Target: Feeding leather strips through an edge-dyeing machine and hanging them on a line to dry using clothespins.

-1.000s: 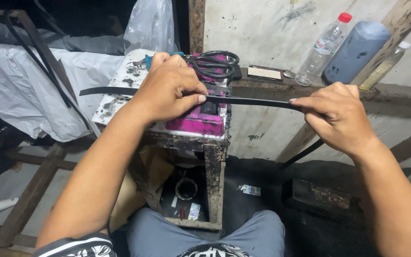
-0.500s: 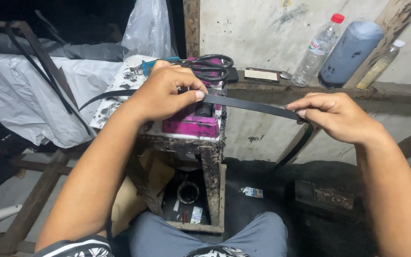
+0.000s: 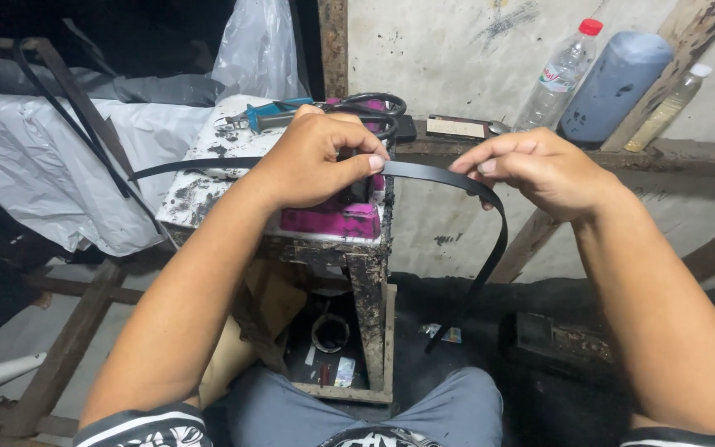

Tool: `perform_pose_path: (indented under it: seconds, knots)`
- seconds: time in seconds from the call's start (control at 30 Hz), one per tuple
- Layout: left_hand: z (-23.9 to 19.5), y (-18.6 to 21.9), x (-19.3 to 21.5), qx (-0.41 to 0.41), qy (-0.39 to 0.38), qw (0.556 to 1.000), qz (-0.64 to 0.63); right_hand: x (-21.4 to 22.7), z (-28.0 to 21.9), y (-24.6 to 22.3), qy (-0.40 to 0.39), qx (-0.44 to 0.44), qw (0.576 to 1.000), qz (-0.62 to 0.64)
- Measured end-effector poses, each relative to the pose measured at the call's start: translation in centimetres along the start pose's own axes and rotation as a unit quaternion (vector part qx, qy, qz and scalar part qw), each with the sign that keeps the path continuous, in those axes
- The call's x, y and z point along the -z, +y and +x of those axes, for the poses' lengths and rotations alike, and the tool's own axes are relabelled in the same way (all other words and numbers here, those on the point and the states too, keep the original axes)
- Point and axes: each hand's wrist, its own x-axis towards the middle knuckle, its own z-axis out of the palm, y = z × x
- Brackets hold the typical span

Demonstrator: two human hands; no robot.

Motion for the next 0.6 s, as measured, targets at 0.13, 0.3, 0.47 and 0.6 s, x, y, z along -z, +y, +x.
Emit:
perform_pose_path:
  seconds: [0.13,0.3,0.47,0.6]
  knots:
    - [0.1,0.0,-0.3,0.039,-0.021,0.998,-0.042,-1.2,1.2,-0.7,-0.018,0.082,0.996,-0.006]
    - [-0.8,-0.5,0.7,0.033,-0.029,0.996,-0.073,-1.9,0.6,-2.4,-0.034,0.096,0.985,-0.137]
    - [-4.4,-2.5,4.5,0.097,-0.029,0.994,-0.052,-3.3,-0.2,-4.3,-0.016,0.127,0.961,-0.244]
    - [-7.3,-3.5,7.4,0.159,-0.002,0.987,0.012,-4.4,-0.2,-4.3,0.011,0.177,0.933,-0.312]
